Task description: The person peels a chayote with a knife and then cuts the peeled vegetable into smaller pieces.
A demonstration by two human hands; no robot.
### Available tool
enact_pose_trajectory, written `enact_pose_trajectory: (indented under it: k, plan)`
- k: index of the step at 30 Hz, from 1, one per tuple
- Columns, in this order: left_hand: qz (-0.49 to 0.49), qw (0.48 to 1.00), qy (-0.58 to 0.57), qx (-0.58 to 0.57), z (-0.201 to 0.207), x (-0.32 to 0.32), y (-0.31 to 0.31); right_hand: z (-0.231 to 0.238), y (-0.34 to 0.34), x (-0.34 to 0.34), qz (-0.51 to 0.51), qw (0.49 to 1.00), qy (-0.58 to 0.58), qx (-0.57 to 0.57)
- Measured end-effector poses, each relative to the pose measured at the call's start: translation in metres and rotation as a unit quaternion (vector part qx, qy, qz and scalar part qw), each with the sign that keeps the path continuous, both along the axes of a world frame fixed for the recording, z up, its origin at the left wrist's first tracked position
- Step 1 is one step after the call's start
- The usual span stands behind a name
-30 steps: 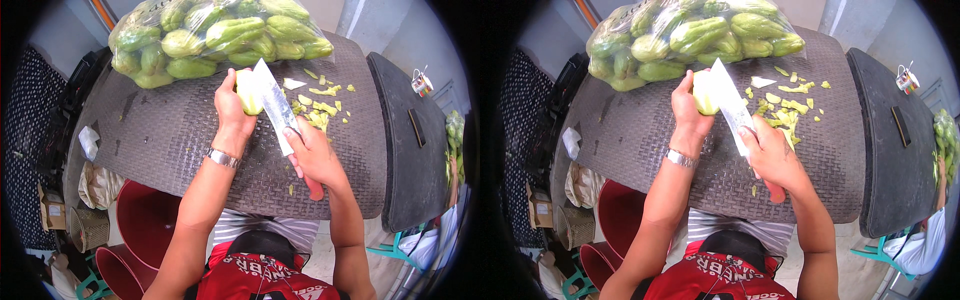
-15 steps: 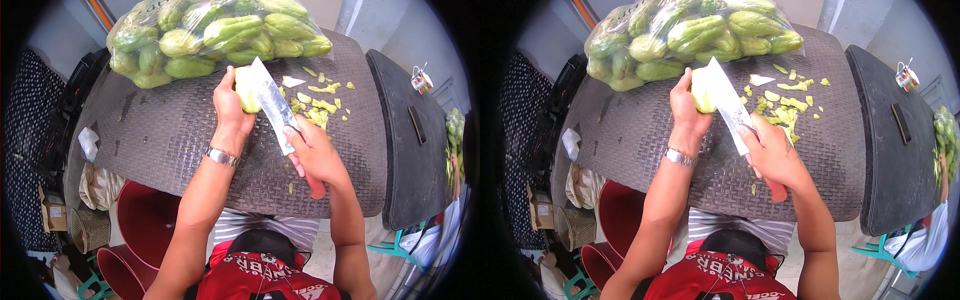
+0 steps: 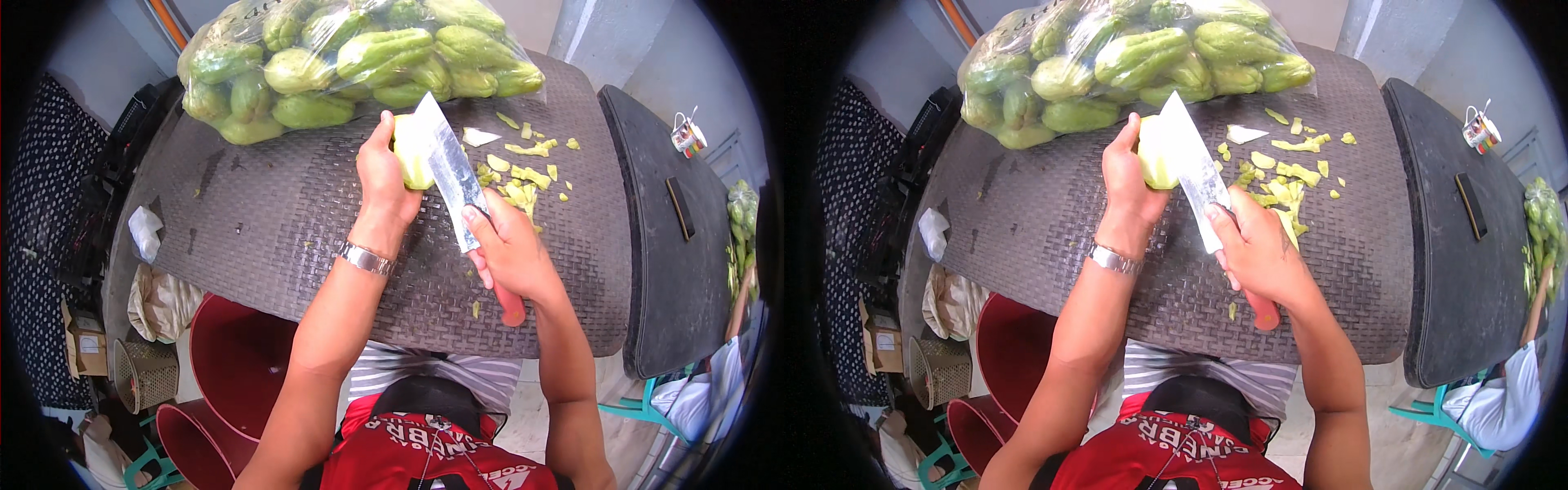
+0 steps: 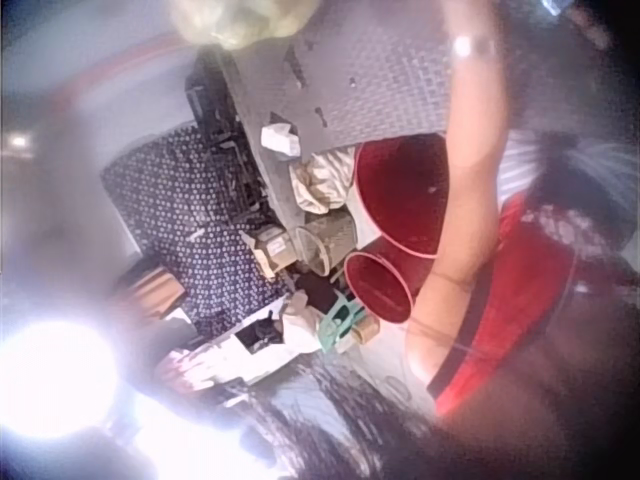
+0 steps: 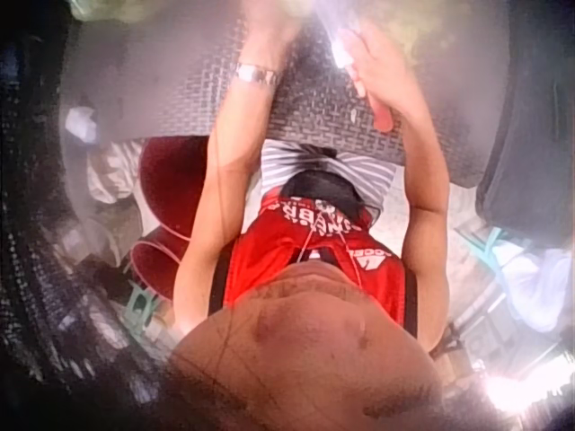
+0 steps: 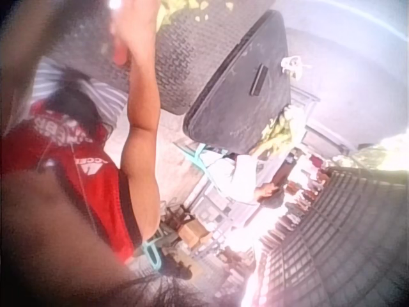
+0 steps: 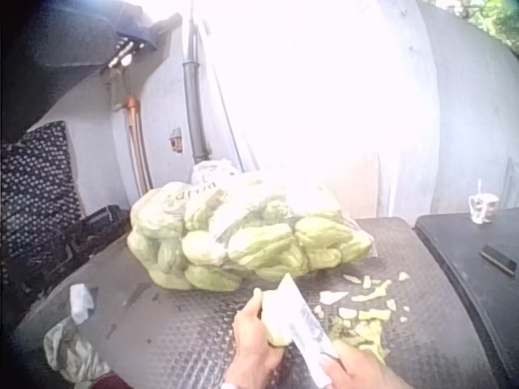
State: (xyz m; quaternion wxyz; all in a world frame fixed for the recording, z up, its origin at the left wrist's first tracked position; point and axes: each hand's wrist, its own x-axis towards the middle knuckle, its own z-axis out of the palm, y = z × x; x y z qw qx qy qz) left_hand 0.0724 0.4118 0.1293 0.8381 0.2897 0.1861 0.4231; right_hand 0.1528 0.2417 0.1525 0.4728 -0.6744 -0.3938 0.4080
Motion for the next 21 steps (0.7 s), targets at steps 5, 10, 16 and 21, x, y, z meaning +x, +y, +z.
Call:
enact_pose_trajectory:
  k: [5, 10, 16, 21]
  plan:
    - [0.0, 1.0, 0.003, -0.001, -0.003, 0.003, -0.002, -0.004, 0.001, 0.001, 0.004, 1.0, 0.024, 0.0]
    - [-0.032, 0.999, 0.026, 0.014, -0.002, 0.006, -0.008, -0.003, 0.002, 0.002, -0.019, 1.0, 0.019, 0.012]
    - [-0.03, 0.999, 0.011, -0.002, -0.001, 0.007, -0.008, -0.004, 0.002, 0.005, -0.03, 0.999, 0.038, 0.009]
    - [-0.015, 1.0, 0.015, -0.013, -0.001, 0.005, -0.008, -0.005, 0.0, 0.01, -0.098, 0.993, -0.04, 0.059]
